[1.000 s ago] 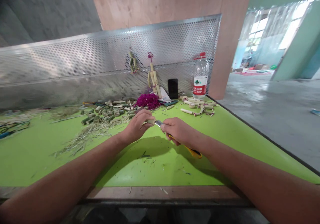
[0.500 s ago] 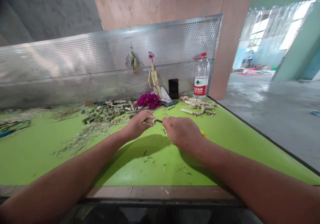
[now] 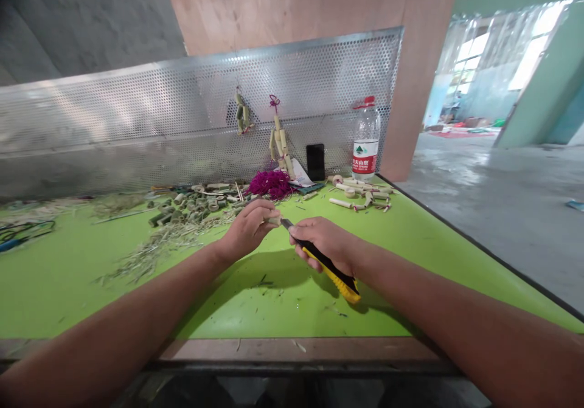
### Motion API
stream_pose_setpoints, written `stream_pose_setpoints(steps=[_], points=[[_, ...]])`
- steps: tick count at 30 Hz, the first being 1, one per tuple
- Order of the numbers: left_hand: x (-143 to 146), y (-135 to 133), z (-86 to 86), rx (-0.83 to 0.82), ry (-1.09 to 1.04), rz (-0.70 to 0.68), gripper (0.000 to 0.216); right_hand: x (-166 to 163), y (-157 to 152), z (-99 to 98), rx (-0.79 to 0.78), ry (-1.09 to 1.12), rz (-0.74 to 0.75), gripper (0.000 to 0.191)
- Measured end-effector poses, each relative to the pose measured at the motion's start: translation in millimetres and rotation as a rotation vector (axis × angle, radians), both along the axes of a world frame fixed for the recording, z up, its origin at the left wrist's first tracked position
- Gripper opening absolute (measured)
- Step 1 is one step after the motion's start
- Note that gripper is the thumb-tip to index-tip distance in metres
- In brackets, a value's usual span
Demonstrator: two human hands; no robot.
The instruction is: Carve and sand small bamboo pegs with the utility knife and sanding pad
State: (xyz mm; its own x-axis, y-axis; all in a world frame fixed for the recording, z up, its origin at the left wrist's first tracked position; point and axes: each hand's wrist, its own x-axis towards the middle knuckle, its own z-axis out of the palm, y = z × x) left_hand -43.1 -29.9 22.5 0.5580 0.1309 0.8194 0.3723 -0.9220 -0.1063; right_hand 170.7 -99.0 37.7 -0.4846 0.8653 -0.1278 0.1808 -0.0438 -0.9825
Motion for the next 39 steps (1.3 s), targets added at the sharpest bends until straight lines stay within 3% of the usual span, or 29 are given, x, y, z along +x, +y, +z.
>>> stream_pose_setpoints(steps=[3,4,9,11,14,20,24,33,39], points=[[0,3,-2.1,-0.090,-0.016,0.004,0.013,-1,1,0.7,0.004,-0.058,-0.005,0.027],[-1,4,-2.7,-0.148,-0.013,-0.004,0.013,-1,1,1.6,0.109,-0.141,-0.044,0.027],[-3,-1,-0.3,-0.557,0.029,0.032,0.017,-1,-4,6.2,0.923,-0.846,-0.315,0.031],[-3,-5,2.7,-0.679,0.058,0.070,0.020,1,-6,6.5,1.070,-1.021,-0.336,0.030],[-3,-8,5.8,-0.762,0.091,0.060,0.022,2,-8,6.2,1.151,-1.129,-0.317,0.027],[-1,-6,3.9,-0.738,0.010,0.062,0.020,0,-10,7.4,1.072,-1.058,-0.296,0.031],[0,-6,4.6,-0.589,-0.012,0.002,0.014,-1,-7,7.1,0.917,-0.875,-0.287,0.033],[3,-1,2.6,-0.175,-0.006,-0.069,0.013,-2,3,0.1,0.270,-0.254,-0.136,0.025],[4,-3,6.4,0.009,-0.003,-0.116,0.008,0,3,0.1,0.292,-0.198,-0.116,0.028]])
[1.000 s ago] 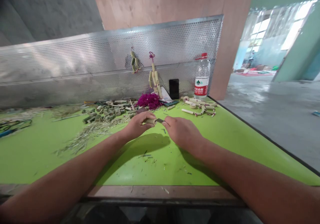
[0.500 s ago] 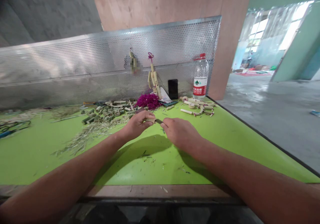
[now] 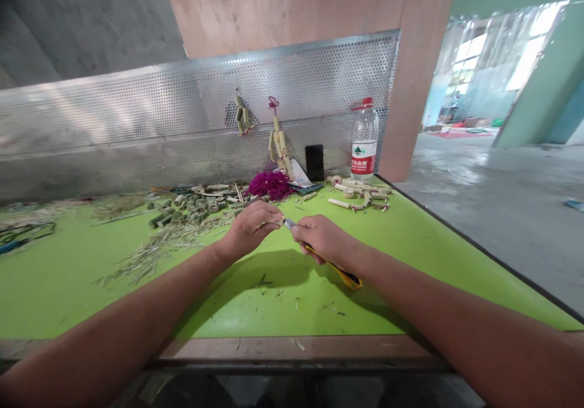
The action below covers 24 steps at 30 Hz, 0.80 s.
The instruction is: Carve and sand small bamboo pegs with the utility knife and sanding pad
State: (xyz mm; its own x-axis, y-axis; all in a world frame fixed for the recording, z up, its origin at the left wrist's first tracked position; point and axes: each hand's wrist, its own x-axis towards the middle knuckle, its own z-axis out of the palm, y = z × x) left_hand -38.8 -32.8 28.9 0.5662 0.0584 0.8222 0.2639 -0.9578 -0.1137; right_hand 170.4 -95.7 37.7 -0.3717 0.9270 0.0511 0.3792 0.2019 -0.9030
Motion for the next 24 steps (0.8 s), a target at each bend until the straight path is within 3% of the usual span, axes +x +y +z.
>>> stream_pose_setpoints(steps=[3,8,10,12,17,19,24], points=[[1,-1,1.9,0.035,0.003,-0.026,0.007,0,-1,0.3,-0.020,0.020,0.002,0.028],[1,0,2.5,0.005,-0.051,-0.005,0.012,0,-2,0.3,-0.281,0.233,0.083,0.026],[-1,1,0.7,-0.060,-0.080,-0.008,0.012,1,-1,1.8,-0.317,0.249,0.090,0.025],[-3,2,-2.1,-0.243,-0.120,0.016,0.009,2,-1,4.7,-0.201,0.155,0.036,0.027],[-8,-1,-6.4,-0.797,-0.111,0.038,0.022,3,-5,11.8,0.447,-0.370,-0.177,0.033],[-8,-2,-6.3,-0.878,-0.076,0.002,0.024,4,-6,11.9,0.564,-0.496,-0.177,0.033],[-7,-3,-6.8,-0.903,-0.076,-0.023,0.024,5,-8,10.5,0.641,-0.682,-0.189,0.033]])
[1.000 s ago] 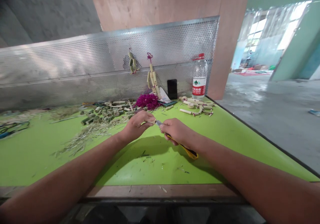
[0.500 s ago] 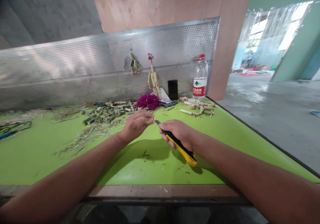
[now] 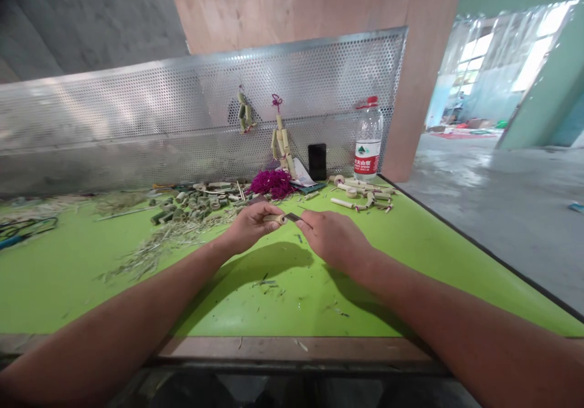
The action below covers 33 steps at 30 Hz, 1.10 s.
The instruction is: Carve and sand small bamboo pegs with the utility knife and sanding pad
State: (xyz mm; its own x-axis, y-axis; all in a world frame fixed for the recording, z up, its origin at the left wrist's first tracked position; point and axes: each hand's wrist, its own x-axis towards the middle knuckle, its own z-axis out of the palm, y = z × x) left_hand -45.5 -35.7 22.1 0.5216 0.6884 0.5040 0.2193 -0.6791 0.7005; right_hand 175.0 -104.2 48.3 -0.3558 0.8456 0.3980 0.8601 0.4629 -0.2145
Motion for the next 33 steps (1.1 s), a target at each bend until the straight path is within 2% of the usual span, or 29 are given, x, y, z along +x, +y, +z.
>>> stream_pose_setpoints(steps=[8,14,17,21,27,33], points=[[-1.7,-0.3,2.2,-0.048,0.039,0.015,0.029,3.0,0.7,0.3,0.087,-0.143,-0.033,0.034],[-2.1,2.0,2.1,-0.144,0.029,-0.102,0.034,3.3,1.6,-1.3,0.111,-0.174,-0.018,0.035],[-2.8,0.4,3.2,-0.128,0.089,-0.135,0.037,2.4,0.3,-1.2,0.122,-0.197,-0.008,0.035],[-3.9,-1.4,5.9,-0.014,0.183,-0.060,0.035,1.2,-1.5,-1.5,0.067,-0.176,-0.005,0.035],[-1.0,0.0,6.5,0.216,0.194,0.046,0.024,-0.3,0.3,-3.7,-0.085,0.037,0.025,0.035],[2.7,2.5,7.4,0.532,0.150,-0.015,0.020,-2.2,6.1,-7.3,-0.226,0.221,0.070,0.036]])
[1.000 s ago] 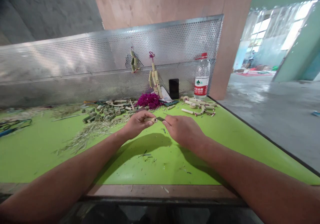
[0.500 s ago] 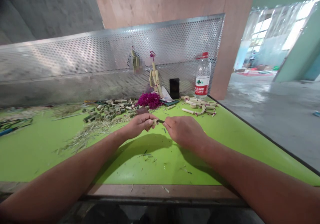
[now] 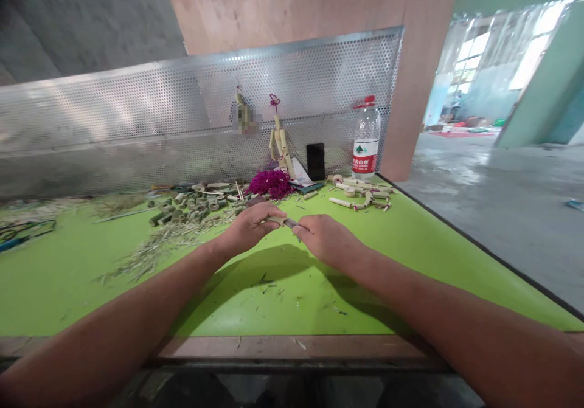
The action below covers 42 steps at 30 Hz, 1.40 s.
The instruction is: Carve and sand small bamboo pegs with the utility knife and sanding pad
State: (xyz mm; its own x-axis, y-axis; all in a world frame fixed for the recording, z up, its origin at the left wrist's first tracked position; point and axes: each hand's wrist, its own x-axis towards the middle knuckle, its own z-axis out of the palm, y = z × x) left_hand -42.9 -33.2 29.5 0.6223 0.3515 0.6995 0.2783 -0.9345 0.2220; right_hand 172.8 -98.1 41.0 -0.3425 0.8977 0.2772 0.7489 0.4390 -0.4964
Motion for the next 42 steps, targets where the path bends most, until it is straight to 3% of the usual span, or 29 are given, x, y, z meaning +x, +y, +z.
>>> stream_pose_setpoints(steps=[9,16,20,22,25,28,32,42], points=[[0,6,-0.7,0.304,-0.074,-0.041,0.018,-5,-1,-6.3,-0.550,0.596,0.128,0.028],[2,2,5.8,0.412,-0.081,-0.059,0.008,-4,-3,-1.8,-0.887,0.812,0.117,0.025],[0,5,3.1,0.365,-0.123,-0.040,0.005,-2,1,-1.4,-0.956,0.875,0.097,0.024],[-2,9,-0.5,0.275,-0.140,-0.011,0.006,0,4,-0.9,-0.927,0.857,0.061,0.025],[-7,11,-4.8,0.050,-0.155,0.087,0.019,3,7,1.2,-0.731,0.734,-0.009,0.028],[-9,9,-4.9,-0.175,-0.150,0.149,0.034,7,9,3.5,-0.363,0.496,-0.080,0.030],[-6,2,-2.0,-0.249,-0.171,0.064,0.016,13,11,3.7,0.096,0.273,-0.099,0.031],[-2,-4,-2.0,-0.668,-0.351,-0.080,0.016,17,18,-0.5,0.167,0.616,-0.030,0.030]])
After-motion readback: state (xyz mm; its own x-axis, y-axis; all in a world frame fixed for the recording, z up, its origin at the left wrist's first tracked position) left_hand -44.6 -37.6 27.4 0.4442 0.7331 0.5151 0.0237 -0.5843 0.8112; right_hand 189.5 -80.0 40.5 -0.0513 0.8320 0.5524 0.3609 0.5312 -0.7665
